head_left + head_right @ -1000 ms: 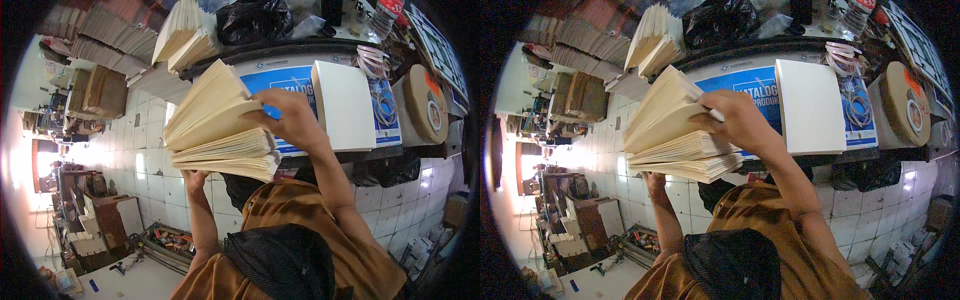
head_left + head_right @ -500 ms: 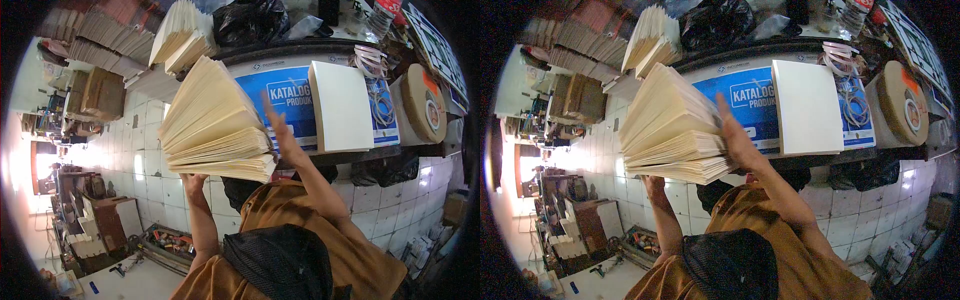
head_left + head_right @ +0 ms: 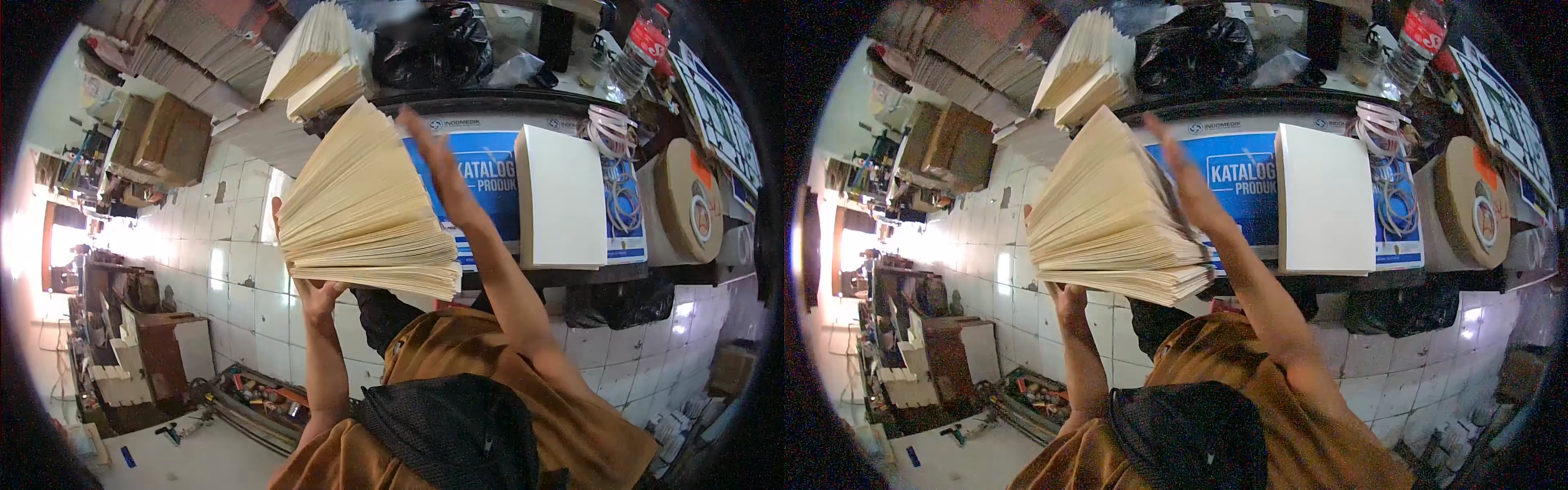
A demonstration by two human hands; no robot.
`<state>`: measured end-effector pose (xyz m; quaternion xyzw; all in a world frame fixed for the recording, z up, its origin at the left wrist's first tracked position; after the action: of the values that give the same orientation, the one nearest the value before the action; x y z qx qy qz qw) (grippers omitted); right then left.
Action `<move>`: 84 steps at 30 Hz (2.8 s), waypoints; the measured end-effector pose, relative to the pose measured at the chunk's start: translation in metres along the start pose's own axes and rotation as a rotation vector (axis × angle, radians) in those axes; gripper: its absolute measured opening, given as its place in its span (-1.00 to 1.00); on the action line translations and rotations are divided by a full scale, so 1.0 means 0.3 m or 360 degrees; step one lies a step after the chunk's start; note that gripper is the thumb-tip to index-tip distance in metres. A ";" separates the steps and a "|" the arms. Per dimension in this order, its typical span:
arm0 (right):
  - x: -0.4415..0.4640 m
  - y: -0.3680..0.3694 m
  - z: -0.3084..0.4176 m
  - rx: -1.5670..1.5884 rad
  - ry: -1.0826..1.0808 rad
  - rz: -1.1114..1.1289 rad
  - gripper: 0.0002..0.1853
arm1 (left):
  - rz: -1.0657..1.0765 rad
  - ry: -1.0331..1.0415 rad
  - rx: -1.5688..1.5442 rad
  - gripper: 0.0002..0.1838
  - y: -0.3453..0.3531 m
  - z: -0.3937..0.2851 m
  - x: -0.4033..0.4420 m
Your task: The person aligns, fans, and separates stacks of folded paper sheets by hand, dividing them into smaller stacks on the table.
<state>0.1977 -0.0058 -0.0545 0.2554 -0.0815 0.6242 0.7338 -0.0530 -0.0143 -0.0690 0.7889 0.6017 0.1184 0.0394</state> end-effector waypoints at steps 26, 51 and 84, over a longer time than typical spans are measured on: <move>-0.199 0.177 0.622 -0.2567 -0.0131 0.0915 0.08 | 0.0347 -0.0241 0.0216 0.52 0.020 -0.022 0.015; -0.332 -0.075 0.100 -0.0179 -0.0020 -0.0299 -0.04 | 0.0364 0.0258 0.0039 0.40 0.118 0.001 0.042; -0.160 -0.028 0.000 -0.0063 0.0261 -0.0039 -0.04 | 0.0117 0.0015 0.0108 0.36 0.049 0.067 0.020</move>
<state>0.1958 -0.0485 -0.0778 0.1899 -0.0302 0.6323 0.7505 -0.0331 -0.0109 -0.0845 0.8107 0.5763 0.1029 0.0055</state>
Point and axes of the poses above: each hand's wrist, its own x-axis towards the middle knuckle, its own y-axis out of the palm, z = x × y, the point moved 2 cm from there along x, towards the middle knuckle, and after that the axes turned 7 degrees about -y, right-handed, at the moved point
